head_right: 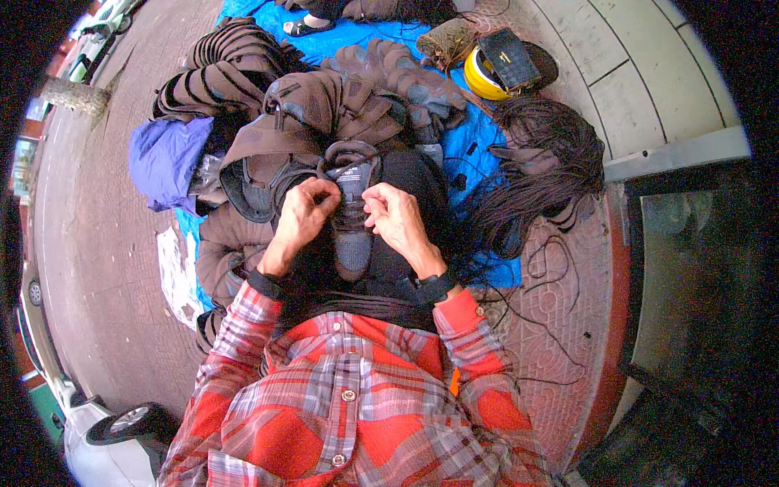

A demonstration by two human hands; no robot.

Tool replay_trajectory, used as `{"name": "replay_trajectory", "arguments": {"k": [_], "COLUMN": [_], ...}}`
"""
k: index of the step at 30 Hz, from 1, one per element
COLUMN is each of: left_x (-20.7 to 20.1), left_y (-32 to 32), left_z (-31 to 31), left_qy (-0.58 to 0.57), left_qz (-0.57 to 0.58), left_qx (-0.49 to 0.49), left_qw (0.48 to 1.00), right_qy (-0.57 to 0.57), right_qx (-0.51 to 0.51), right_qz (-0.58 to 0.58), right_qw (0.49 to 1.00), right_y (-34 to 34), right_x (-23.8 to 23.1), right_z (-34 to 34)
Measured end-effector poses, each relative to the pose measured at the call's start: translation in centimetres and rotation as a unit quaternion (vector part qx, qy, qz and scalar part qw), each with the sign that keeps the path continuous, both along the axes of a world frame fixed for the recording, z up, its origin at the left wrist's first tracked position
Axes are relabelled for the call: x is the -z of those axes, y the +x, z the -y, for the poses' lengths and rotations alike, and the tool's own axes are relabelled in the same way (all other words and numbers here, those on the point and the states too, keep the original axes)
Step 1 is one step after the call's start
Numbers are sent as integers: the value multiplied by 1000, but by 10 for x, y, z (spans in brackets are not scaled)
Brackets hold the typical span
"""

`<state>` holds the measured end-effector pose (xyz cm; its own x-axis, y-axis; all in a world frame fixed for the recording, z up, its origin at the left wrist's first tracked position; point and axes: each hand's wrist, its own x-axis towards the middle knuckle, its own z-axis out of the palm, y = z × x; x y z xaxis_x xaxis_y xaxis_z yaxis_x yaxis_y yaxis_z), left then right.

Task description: Insert laces into a shoe while sitting on the ground.

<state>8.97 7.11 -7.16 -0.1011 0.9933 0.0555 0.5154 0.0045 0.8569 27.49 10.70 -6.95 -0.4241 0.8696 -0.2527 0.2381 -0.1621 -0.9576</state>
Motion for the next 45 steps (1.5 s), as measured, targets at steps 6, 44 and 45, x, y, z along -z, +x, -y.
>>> {"name": "replay_trajectory", "arguments": {"k": [6, 44, 45], "left_x": [1, 3, 3], "left_y": [3, 32, 31], "left_z": [6, -2, -2], "left_qy": [-27, 75, 75], "left_qz": [48, -108, -108], "left_qx": [-29, 2, 1], "left_qw": [998, 991, 991], "right_qy": [-8, 333, 351], "right_qx": [1, -24, -30], "right_qz": [-27, 115, 159], "right_qw": [1000, 936, 922], "right_y": [4, -20, -23], "right_x": [3, 7, 6], "right_z": [-2, -2, -2]}}
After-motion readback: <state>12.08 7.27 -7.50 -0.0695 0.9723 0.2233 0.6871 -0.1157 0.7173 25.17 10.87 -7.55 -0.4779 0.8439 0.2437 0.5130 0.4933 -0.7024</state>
